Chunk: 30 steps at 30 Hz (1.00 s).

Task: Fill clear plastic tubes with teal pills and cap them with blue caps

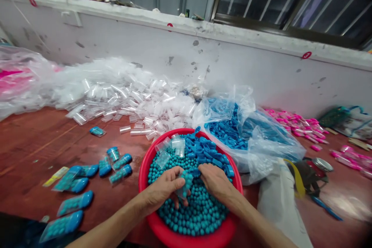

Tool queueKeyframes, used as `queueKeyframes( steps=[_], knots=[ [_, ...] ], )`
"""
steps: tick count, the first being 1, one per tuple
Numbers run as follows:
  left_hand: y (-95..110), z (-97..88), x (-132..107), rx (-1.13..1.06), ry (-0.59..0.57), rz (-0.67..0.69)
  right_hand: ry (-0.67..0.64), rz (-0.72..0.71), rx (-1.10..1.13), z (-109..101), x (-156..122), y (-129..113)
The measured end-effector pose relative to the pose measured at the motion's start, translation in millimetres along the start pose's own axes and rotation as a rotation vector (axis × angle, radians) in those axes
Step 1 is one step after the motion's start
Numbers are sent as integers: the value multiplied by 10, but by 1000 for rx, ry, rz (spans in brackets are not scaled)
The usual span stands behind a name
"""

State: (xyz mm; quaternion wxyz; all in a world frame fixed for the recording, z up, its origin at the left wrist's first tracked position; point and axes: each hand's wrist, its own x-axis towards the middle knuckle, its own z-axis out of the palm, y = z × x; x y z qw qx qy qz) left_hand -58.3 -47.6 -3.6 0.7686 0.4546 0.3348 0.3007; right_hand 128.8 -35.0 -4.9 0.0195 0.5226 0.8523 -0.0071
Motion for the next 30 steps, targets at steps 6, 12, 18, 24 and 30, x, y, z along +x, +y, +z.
queueKeyframes(
  steps=[6,12,18,24,30],
  knots=[
    [-25,1,35,74,81,-9,-34,48,38,-59,-48,-7],
    [-19,23,13,132,152,21,96,-59,479,-149,-89,-73],
    [-11,61,18,253,178,77,132,-144,699,-149,-107,-159],
    [-36,49,12,217,168,78,183,-141,669,-212,-83,-159],
    [-128,10,48,202,221,165,135,-304,523,-217,-74,-176]
  ],
)
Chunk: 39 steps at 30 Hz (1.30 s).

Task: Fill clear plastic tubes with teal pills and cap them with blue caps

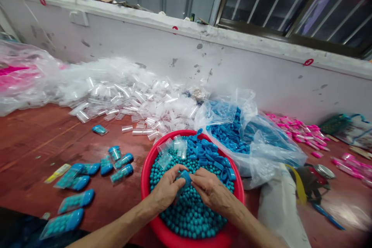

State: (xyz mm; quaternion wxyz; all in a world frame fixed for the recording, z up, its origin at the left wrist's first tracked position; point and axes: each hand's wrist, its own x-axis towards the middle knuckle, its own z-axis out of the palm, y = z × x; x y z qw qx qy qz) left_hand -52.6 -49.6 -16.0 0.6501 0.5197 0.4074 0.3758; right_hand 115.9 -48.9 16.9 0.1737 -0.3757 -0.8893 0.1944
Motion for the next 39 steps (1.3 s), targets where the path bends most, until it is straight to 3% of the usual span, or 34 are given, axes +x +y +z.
queueKeyframes(
  steps=[4,9,11,14,18,21,24,28,34,37,39],
  knots=[
    [41,-10,-14,20,36,-7,36,46,149,-34,40,1],
    [92,-3,-33,27,-64,-27,193,385,879,-69,87,114],
    [75,9,-37,57,-50,-20,268,482,960,-34,98,116],
    [61,31,-47,112,37,-9,312,467,766,59,96,9],
    [134,54,-66,111,181,89,162,322,466,187,60,-200],
    [203,67,-76,30,136,141,86,307,348,242,46,-275],
    [213,96,-82,-24,79,129,171,282,238,270,55,-302],
    [172,168,-101,-9,159,74,305,210,79,364,37,-308],
    [203,260,-143,168,210,146,358,251,-1,533,-30,-300],
    [271,193,-170,269,209,183,226,238,90,424,-10,-318],
    [330,39,-212,320,203,169,118,223,187,295,6,-287]
  ],
)
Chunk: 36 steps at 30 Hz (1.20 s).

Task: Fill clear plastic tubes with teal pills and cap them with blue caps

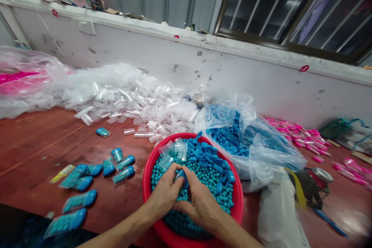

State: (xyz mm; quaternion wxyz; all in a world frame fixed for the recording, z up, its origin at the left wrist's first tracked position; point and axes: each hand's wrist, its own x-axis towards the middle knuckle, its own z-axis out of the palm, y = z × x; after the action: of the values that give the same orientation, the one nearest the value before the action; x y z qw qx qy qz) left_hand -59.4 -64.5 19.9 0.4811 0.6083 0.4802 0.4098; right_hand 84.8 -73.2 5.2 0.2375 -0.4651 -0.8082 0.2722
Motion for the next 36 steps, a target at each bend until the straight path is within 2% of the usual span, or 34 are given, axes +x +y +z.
queueKeyframes(
  steps=[2,4,5,7,9,11,13,16,19,22,24,27,29,31,32,34,36],
  knots=[
    [-11,-268,-22,59,16,-24,-45,18,49,-134,32,62],
    [-32,-591,-70,184,86,-35,-33,35,20,-240,52,167],
    [-44,-750,-103,299,123,-50,-29,35,-21,-277,61,217],
    [-62,-1015,-167,652,269,-182,-49,8,-130,-315,89,273],
    [-75,-1174,-205,952,386,-269,-87,-28,-246,-304,155,236],
    [-84,-1227,-198,1091,422,-264,-120,-57,-356,-240,280,121],
    [-93,-1198,-155,1103,399,-236,-136,-75,-447,-125,456,-11],
    [-113,-1050,-92,950,386,-142,-129,-71,-543,93,735,-114],
    [-149,-813,-83,694,353,62,-114,-70,-542,245,920,-59],
    [-172,-574,-73,593,281,113,-97,-102,-491,230,978,56],
    [-156,-463,-34,566,273,110,-70,-130,-366,149,945,103],
    [-94,-362,71,439,237,142,-112,-76,127,27,801,87],
    [-55,-307,154,276,194,120,-196,4,415,-19,693,37],
    [-32,-252,227,46,131,10,-224,35,528,-56,621,-5],
    [-25,-231,253,-74,83,-57,-205,23,506,-80,600,-15],
    [-14,-220,276,-260,-11,-159,-144,-13,322,-148,569,-10],
    [1,-265,265,-259,-27,-193,-108,-45,33,-226,526,21]
  ],
)
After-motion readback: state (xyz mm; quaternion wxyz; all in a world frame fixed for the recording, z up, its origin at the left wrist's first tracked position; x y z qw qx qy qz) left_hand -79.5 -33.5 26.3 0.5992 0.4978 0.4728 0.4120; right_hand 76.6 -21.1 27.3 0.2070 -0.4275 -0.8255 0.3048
